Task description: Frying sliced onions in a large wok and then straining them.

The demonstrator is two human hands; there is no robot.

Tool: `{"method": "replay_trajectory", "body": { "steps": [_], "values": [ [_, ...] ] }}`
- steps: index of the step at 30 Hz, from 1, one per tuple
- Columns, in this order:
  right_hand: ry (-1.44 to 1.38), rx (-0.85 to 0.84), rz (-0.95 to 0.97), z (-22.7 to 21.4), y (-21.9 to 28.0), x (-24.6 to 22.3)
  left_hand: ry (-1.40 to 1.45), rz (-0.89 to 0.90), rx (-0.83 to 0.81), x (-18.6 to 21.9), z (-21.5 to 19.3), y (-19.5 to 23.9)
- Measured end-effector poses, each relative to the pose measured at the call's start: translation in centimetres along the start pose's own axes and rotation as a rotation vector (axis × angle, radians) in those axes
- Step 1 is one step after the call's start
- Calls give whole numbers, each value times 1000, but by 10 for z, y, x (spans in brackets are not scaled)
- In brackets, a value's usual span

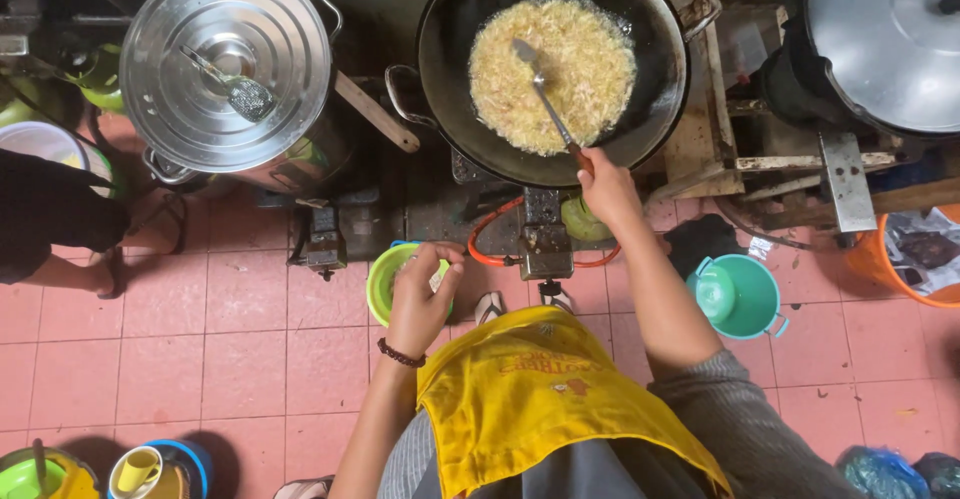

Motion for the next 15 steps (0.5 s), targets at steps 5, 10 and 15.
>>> {"method": "replay_trajectory", "body": {
  "steps": [5, 10, 15],
  "values": [
    [80, -147, 79, -34, 22, 6, 13, -36, 5, -5, -4, -3],
    [175, -17, 110, -15, 0, 24, -34, -86, -13, -8, 6, -2],
    [-54, -60, -1, -15, 2, -12, 27, 19, -26, 5, 8, -4]
  ]
}}
Point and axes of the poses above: each hand's wrist, its own y-axis away from the middle knuckle, its own z-axis out of the palm, x = y × z, the point moved 4 cm from there along -y, towards the middle knuckle, and after that the axes turned 12 degrees about -z, right-handed, at the moved point
